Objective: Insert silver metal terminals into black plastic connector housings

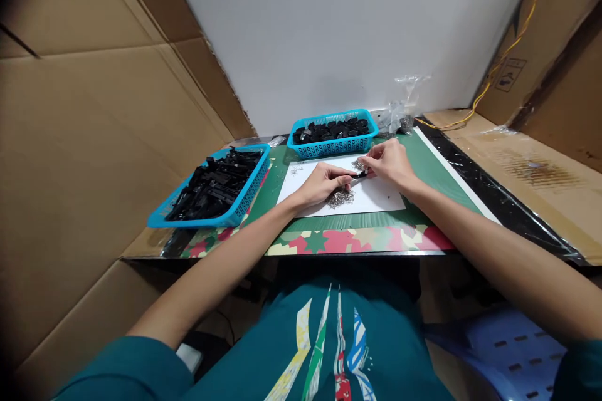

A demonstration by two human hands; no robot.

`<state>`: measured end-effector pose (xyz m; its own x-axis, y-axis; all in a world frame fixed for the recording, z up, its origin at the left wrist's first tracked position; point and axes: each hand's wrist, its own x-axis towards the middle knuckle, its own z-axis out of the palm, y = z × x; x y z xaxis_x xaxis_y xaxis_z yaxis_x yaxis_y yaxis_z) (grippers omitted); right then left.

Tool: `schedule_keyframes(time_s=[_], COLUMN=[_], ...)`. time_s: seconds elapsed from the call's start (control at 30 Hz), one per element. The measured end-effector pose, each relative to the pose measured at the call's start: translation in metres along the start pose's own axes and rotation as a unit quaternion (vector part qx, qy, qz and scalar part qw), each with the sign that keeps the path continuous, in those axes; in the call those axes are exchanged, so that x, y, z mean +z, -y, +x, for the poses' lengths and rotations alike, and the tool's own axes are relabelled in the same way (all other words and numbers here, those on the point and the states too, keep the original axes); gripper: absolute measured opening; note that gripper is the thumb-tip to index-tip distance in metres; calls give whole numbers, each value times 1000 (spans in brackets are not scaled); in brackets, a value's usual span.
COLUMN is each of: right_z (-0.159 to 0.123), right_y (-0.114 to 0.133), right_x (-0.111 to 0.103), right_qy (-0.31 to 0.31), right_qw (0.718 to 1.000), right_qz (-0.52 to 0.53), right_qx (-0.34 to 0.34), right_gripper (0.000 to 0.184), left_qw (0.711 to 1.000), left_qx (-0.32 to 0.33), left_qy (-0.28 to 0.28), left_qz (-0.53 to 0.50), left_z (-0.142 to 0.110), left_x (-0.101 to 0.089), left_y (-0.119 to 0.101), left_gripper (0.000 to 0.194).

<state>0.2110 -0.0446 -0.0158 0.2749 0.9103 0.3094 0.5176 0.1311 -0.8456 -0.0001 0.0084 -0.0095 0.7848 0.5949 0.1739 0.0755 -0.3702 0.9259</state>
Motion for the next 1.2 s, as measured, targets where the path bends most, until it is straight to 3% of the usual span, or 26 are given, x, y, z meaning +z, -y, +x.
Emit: schedule_keyframes(time_s=[0.1, 0.27, 0.43, 0.67, 0.9, 1.1, 1.2], right_z=[0, 6, 11, 19, 20, 23, 26], right_y=[3, 6, 2, -8, -8, -20, -24], right_x=[0, -8, -19, -28, -31, -29, -27], right_qy=[-27, -132, -171, -178, -133, -96, -90], right_qw=[998, 977, 965, 950, 942, 941, 941], right_qz=[-43, -123, -160, -231, -282, -309, -313], right_qx=[-30, -112, -117, -114, -122, -97, -86], right_gripper=[36, 42, 43, 39, 37, 37, 37], left_qw=[1000, 998, 996, 994, 993, 992, 981], left_qx=[7, -2, 3, 22, 44, 38, 43], left_qy=[-3, -47, -45, -30, -30, -103, -170], left_qz=[1, -43, 75, 104, 109, 65, 81], left_z=[-1, -4, -5, -7, -8, -8, 11], left_x=[0, 3, 0, 0, -1, -4, -15], left_y=[-1, -5, -12, -17, -16, -6, -18], left_gripper=[37, 45, 48, 50, 43, 33, 33])
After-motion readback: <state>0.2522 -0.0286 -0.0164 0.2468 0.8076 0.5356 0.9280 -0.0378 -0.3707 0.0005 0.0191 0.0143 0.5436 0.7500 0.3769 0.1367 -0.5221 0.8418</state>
